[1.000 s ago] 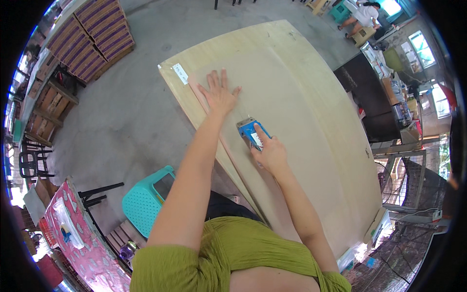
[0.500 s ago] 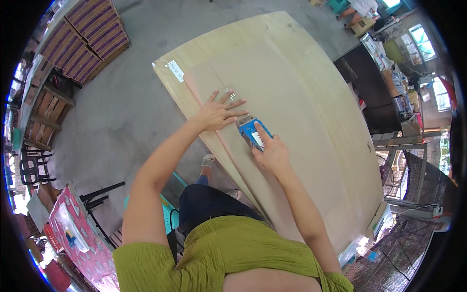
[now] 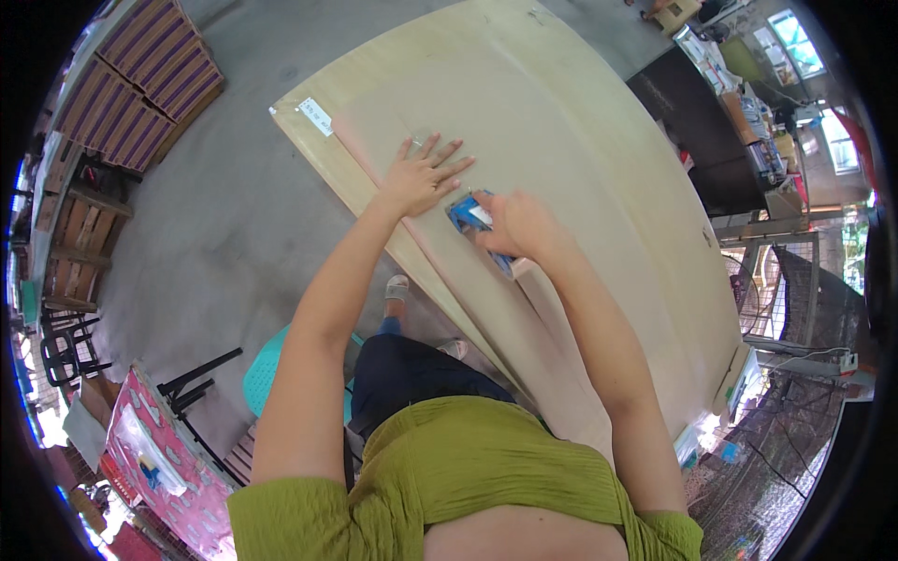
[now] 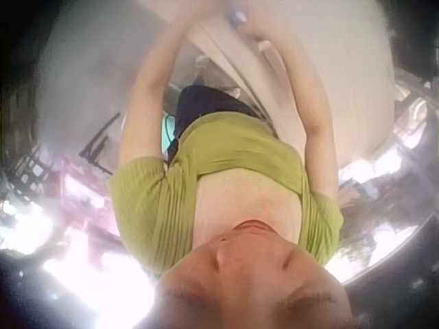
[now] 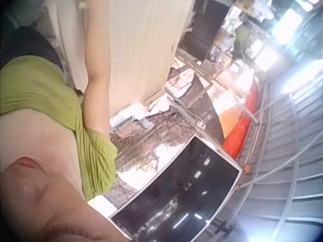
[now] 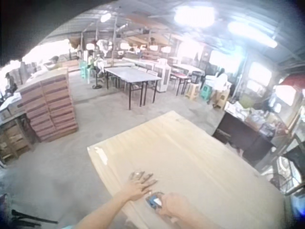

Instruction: The person wraps a large object with brown paper and plastic film, securing the edges with tape using a hand-held dispenser.

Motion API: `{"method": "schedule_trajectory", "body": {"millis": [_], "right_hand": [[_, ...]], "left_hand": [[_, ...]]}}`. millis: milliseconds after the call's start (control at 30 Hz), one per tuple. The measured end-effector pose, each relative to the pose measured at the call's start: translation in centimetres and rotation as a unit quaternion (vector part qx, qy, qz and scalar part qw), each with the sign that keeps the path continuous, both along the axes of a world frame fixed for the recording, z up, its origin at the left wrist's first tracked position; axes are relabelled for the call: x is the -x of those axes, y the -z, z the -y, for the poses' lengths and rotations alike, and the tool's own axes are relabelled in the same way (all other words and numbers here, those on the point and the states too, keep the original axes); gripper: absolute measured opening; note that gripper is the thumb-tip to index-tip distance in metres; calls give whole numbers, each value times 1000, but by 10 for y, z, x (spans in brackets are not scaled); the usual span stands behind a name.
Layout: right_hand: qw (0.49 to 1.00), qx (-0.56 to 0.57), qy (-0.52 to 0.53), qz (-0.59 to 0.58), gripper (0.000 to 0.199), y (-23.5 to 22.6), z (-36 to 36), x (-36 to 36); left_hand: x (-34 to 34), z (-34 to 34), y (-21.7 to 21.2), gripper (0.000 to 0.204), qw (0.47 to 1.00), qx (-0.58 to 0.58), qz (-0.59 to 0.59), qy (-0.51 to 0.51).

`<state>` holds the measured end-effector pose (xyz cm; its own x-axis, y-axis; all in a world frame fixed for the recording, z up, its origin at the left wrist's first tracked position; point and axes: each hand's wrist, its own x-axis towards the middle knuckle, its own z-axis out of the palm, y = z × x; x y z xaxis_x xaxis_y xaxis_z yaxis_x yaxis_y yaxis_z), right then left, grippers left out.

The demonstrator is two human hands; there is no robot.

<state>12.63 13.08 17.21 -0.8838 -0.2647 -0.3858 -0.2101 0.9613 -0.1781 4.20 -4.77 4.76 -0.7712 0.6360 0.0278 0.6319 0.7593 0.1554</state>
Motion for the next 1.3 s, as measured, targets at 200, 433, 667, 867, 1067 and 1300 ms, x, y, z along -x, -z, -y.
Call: {"method": "schedule_trajectory", "body": {"millis": [200, 433, 667, 867, 1067, 1300], "right_hand": [[1000, 15, 7, 2, 54, -8, -47, -87], [990, -19, 89, 106, 64, -37, -73, -163], [991, -44, 62, 107, 75, -29, -96, -190], [987, -16, 78, 137, 67, -43, -143, -271], [987, -27, 88, 134, 72, -39, -152, -285], [978, -14, 98, 185, 72, -37, -200, -352]], "left_hand": [[0, 1, 0, 51, 1000, 13, -16, 6], [-55, -24, 7, 52, 990, -46, -72, 111], [-156, -61, 6, 47, 964, -90, 43, 245], [-172, -72, 6, 51, 980, -55, 20, 189], [-262, -135, 26, 60, 941, -164, 79, 284], [-271, -141, 9, 66, 954, -82, 37, 287]]}}
